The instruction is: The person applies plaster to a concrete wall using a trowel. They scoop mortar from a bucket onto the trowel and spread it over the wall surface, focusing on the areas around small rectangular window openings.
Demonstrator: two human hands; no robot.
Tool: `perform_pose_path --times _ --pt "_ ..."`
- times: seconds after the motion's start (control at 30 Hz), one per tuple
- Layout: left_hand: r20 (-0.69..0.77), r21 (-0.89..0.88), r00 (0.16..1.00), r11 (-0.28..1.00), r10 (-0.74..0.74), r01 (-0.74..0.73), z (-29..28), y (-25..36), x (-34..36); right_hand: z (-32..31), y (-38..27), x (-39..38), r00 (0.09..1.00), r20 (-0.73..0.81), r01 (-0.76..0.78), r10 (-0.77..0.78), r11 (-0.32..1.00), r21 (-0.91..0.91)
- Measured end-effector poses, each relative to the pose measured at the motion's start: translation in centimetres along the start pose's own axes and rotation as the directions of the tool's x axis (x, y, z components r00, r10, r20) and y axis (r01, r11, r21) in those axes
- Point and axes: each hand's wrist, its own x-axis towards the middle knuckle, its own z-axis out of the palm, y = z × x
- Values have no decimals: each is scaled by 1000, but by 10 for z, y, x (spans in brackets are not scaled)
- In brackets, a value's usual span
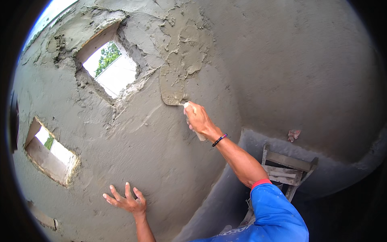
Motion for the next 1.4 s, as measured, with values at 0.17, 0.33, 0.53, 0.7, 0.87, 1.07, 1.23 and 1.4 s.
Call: perform_pose_path --times 0.17,0.33,0.53,0.7,0.87,1.07,1.23,1.4 --pt "6 4 1000 1000 9 -9 3 5 -2 -3 50 -47 997 74 29 -19 990 -139" --pt "15 27 1000 1000 14 -14 3 0 -3 -37 90 -67 994 -82 57 -79 966 -251" --pt "5 22 1000 1000 17 -17 2 1 -2 -65 22 32 926 -187 252 -327 907 -337" --pt "29 2 1000 1000 9 -9 2 5 -3 -97 38 100 892 -240 238 -383 849 -471" --pt "16 34 1000 999 15 -16 2 1 -2 -111 81 75 927 -340 -186 157 981 -53" --pt "16 40 1000 999 11 -12 4 1 -4 -114 90 71 828 -250 -317 502 787 529" --pt "20 29 1000 999 15 -16 3 4 -1 -105 -14 125 946 -140 -186 292 844 503" --pt "31 59 999 998 11 -13 1 1 -3 -37 -60 71 996 -83 -40 43 998 38"
